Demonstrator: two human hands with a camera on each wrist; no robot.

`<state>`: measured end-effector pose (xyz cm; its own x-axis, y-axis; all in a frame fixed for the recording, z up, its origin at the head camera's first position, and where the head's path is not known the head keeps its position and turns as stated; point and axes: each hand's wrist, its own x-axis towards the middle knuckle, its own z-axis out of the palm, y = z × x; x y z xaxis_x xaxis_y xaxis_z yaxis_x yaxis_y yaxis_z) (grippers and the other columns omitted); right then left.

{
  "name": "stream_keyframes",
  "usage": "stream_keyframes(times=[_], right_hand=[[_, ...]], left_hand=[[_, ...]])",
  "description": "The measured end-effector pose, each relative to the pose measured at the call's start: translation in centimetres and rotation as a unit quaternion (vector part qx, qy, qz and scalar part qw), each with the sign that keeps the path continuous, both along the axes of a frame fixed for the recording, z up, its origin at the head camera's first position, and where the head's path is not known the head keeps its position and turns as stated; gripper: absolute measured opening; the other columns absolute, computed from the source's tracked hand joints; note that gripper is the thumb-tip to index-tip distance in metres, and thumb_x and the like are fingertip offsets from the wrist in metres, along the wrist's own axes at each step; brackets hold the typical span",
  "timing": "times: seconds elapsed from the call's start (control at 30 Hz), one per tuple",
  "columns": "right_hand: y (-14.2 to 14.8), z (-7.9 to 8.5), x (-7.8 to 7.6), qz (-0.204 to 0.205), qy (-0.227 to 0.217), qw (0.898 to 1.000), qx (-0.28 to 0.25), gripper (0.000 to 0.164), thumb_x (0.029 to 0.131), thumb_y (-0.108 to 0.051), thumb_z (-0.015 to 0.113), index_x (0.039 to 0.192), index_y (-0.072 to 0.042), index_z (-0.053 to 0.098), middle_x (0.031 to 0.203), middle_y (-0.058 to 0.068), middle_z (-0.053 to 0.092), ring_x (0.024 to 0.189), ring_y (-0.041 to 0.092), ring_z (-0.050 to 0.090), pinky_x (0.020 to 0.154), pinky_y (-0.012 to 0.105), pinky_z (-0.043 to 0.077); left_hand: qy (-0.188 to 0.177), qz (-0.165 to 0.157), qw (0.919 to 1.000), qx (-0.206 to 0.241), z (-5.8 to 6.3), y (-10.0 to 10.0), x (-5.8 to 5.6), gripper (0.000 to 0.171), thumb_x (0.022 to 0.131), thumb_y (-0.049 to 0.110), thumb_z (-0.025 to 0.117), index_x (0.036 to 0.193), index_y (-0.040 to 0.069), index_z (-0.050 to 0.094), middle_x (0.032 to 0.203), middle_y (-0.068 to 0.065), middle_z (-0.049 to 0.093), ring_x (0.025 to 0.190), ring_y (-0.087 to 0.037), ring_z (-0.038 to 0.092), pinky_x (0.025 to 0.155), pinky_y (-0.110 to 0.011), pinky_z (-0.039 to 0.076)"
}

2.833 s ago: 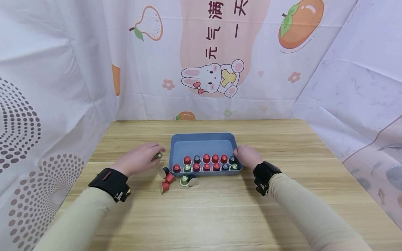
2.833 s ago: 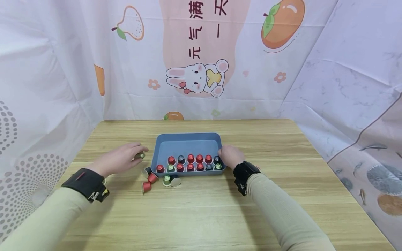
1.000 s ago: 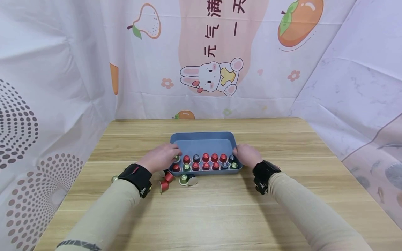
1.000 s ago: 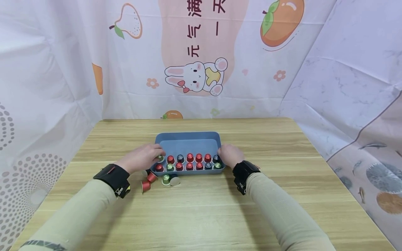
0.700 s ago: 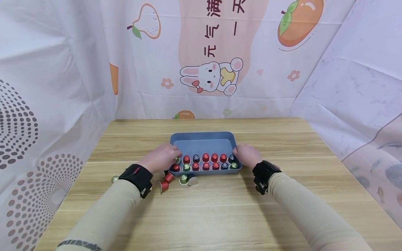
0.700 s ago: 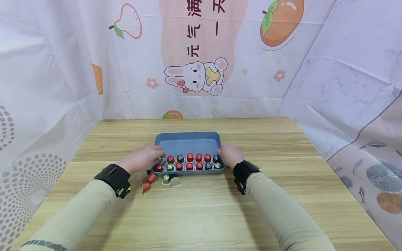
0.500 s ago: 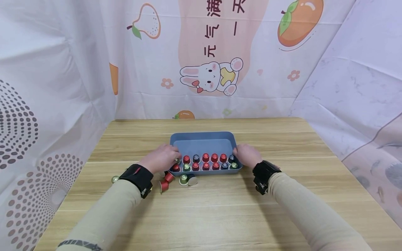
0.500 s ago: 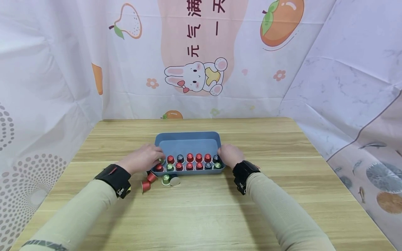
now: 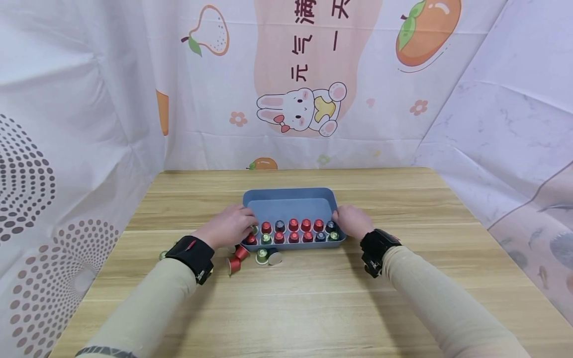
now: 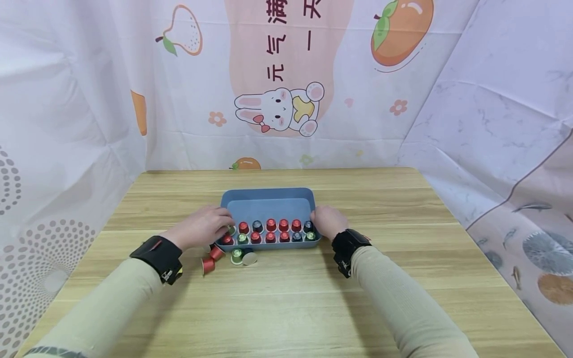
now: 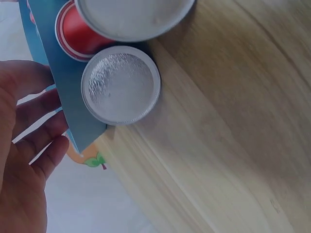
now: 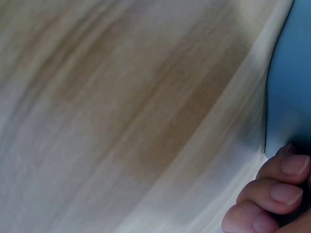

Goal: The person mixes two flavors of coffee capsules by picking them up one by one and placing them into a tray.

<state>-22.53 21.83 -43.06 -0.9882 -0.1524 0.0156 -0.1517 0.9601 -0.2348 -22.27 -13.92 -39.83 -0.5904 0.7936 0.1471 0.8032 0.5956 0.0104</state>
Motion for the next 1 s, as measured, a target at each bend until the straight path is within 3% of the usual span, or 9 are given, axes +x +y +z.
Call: stream_keyframes(times=[0.5,0.7,1.0], right_hand=[[-0.1,0.3,0.1,-0.001,-0.006,1.0,-0.001,0.039,0.104,-0.017,0.046,0.066,-0.009,0.05,0.072,0.011,0.059,0.065,0.026,0.056,0.068,0.05,0.051],[-0.2,0.2,0.0,-0.001,-0.011,1.0,-0.002,0.039,0.104,-0.018,0.046,0.067,-0.009,0.051,0.072,0.01,0.059,0.065,0.026,0.056,0.068,0.048,0.051],[-0.1,0.5,0.0,-0.007,-0.033,0.999,-0.006,0.039,0.105,-0.019,0.045,0.068,-0.009,0.05,0.072,0.009,0.057,0.066,0.025,0.056,0.068,0.046,0.049]], left_hand=[[0.004,0.013,0.9991,0.04,0.7,-2.2,0.8,0.005,0.092,0.005,0.072,0.093,0.008,0.068,0.09,0.001,0.057,0.08,-0.015,0.053,0.077,-0.034,0.052],[-0.002,0.032,0.9991,0.028,0.8,-3.7,1.1,0.007,0.09,0.009,0.074,0.093,0.01,0.067,0.089,0.002,0.057,0.08,-0.015,0.055,0.078,-0.036,0.052],[-0.039,0.066,0.997,-0.005,0.9,-6.8,1.5,0.007,0.091,0.011,0.07,0.098,0.009,0.07,0.094,-0.002,0.062,0.086,-0.02,0.062,0.084,-0.043,0.053]])
